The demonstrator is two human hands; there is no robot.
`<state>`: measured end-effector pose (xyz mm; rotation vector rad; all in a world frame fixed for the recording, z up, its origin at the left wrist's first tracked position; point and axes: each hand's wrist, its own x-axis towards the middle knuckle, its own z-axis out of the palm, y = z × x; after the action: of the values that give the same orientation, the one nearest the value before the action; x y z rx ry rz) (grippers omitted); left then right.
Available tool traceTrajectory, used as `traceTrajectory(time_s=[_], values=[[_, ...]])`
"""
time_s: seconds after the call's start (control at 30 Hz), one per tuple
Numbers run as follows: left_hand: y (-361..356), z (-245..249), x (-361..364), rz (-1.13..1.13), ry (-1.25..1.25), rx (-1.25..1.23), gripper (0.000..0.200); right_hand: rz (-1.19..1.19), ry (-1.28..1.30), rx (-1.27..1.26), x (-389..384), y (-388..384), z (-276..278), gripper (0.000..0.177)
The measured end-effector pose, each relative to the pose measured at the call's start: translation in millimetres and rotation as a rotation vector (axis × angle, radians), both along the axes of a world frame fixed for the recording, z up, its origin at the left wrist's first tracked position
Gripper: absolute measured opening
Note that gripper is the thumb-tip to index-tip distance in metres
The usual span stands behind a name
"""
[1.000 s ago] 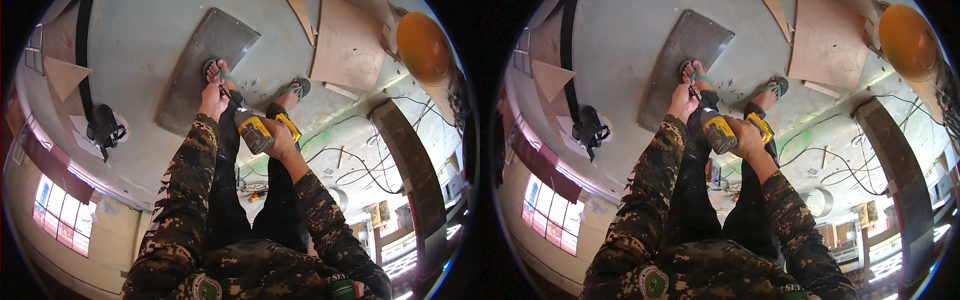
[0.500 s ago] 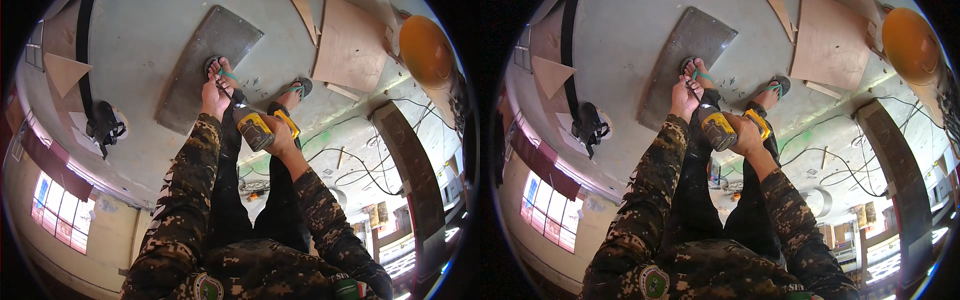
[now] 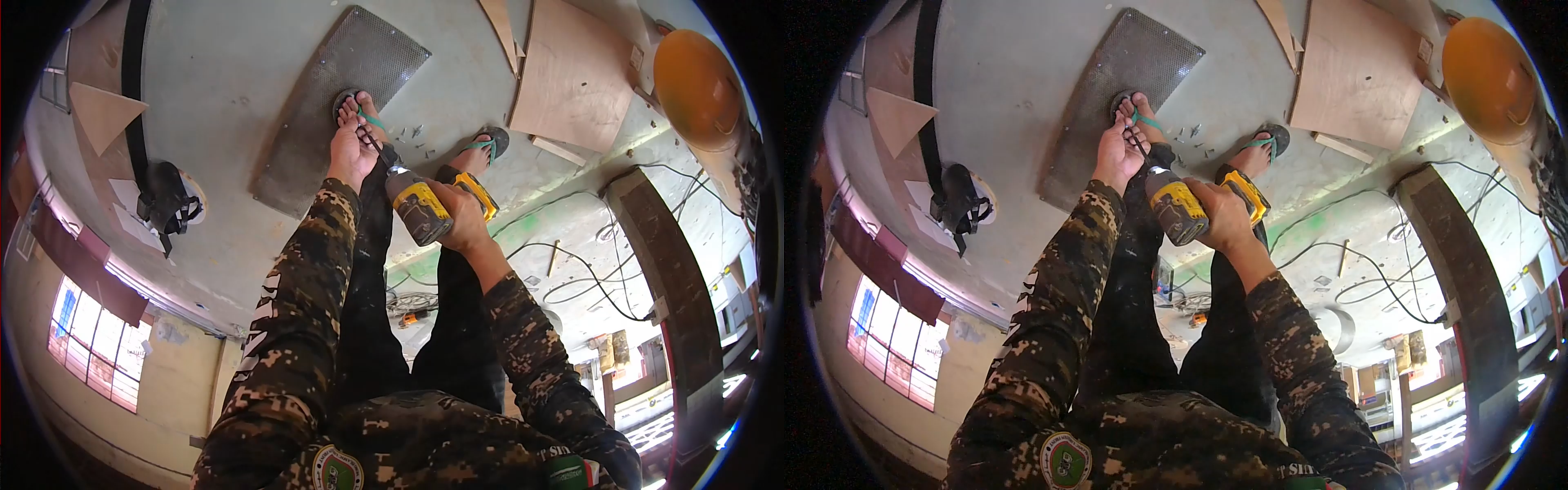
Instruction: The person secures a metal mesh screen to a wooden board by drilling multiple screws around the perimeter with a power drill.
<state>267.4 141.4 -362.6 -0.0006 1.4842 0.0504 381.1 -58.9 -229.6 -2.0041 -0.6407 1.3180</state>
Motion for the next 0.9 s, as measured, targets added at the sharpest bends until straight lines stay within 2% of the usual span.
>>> traceTrajectory(time_s=[0.3, 0.7, 0.9], values=[[-13, -6, -5, 0.059, -0.054, -0.043, 0.030, 0.003, 0.005, -0.032, -5, -8, 0, 0.058], [-21, -5, 3, -0.122, 0.136, -0.008, 0.033, 0.025, 0.007, -0.051, -5, -11, 0, 0.056], [-24, -8, 5, 0.008, 0.058, 0.002, 0.033, 0.007, 0.007, -0.053, -4, -13, -1, 0.055]])
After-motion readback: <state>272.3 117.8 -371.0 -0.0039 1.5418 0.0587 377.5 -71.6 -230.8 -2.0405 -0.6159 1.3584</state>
